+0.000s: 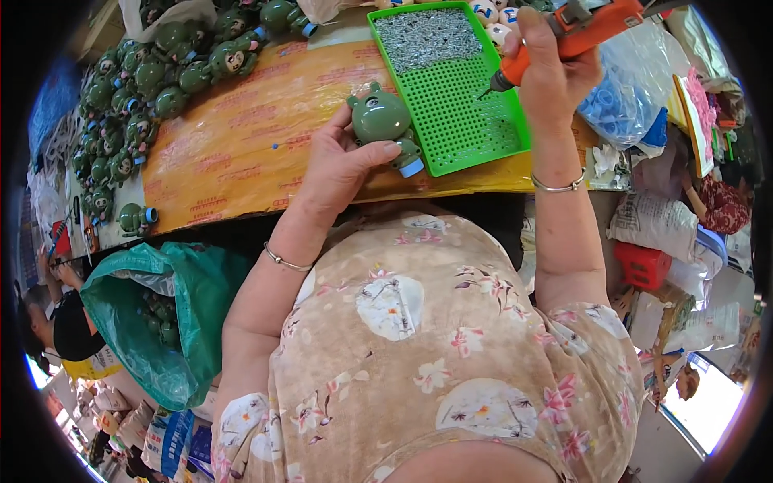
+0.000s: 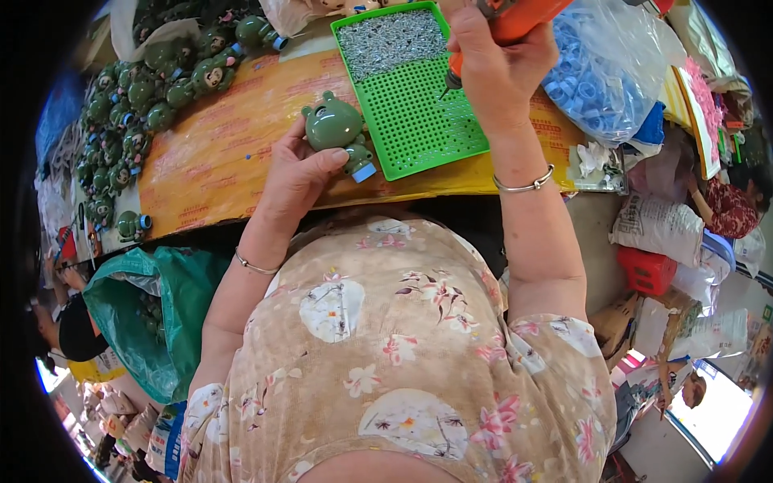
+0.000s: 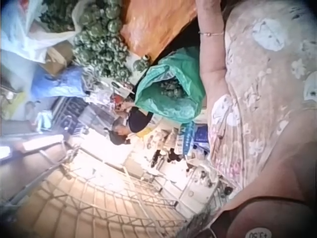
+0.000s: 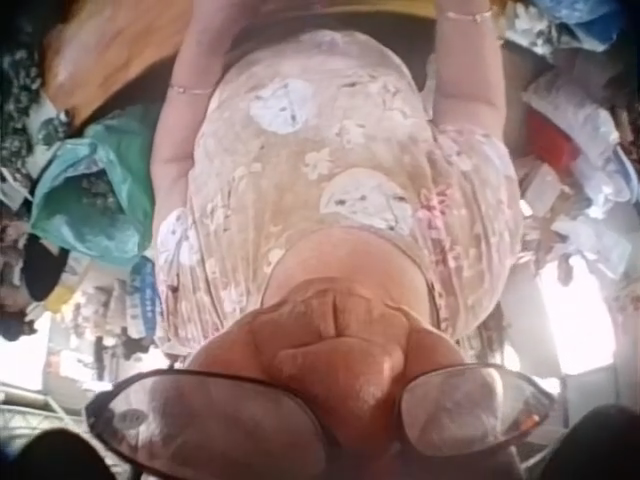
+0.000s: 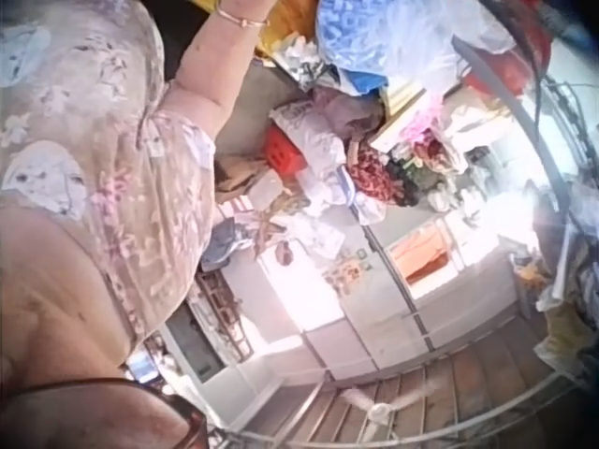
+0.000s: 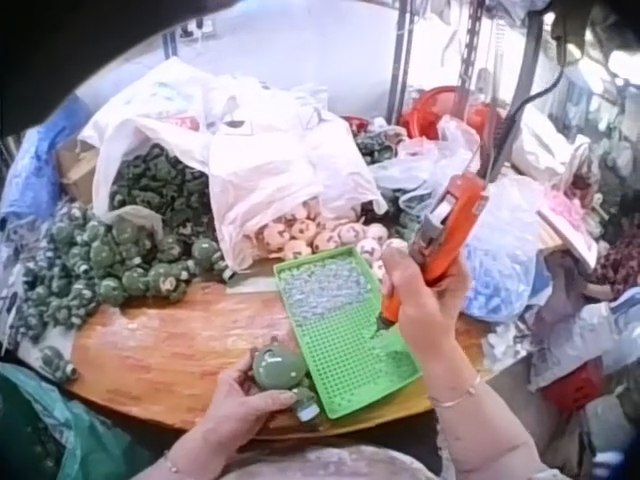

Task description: Using a glue gun to attach small decorative studs to plastic frog figurines in a factory setting.

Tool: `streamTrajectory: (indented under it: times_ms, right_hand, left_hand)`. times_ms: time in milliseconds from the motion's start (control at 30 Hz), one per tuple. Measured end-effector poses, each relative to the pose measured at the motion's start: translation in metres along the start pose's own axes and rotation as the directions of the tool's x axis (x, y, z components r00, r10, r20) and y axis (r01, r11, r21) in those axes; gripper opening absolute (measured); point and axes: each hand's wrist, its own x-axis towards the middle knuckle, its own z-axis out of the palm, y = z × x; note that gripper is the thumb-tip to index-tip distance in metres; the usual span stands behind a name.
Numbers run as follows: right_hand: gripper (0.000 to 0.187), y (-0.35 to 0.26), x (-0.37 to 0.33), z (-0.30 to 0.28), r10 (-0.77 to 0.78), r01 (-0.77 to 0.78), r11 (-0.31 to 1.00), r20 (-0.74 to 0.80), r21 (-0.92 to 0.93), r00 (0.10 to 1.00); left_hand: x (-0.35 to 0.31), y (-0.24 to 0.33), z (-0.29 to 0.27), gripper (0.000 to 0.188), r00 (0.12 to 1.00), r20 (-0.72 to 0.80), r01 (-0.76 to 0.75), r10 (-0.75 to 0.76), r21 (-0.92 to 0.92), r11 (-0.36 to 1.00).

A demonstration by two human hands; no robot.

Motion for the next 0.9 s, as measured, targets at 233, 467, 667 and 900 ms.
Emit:
streamTrajectory:
  times_ms: [233,467,667,900]
  right_hand:
    - [0.009,0.005,-0.001,-0.001,-0.025,0.025,1.000,0.017,-0.001,1.000]
    - [0.011,0.004,-0.003,-0.002,-0.027,0.027,0.999,0.018,-0.024,0.999]
    - [0.013,-0.002,-0.003,-0.003,-0.034,0.036,0.991,-0.020,0.130,0.999]
    - [0.028,-0.034,-0.027,0.000,-0.126,-0.004,0.912,0.290,0.411,0.949]
  left_hand:
    - [-0.001,-0.002,0.003,0.067,1.000,-0.002,-0.009,0.009,0.004,1.000]
    - [-0.003,-0.001,0.002,0.061,1.000,-0.012,0.001,-0.001,0.009,1.000]
    - [-0.004,-0.001,0.003,0.054,0.998,-0.063,-0.012,0.012,0.000,1.000]
    - [-0.001,-0.002,0.003,0.052,0.998,-0.051,-0.037,0.037,0.006,0.999]
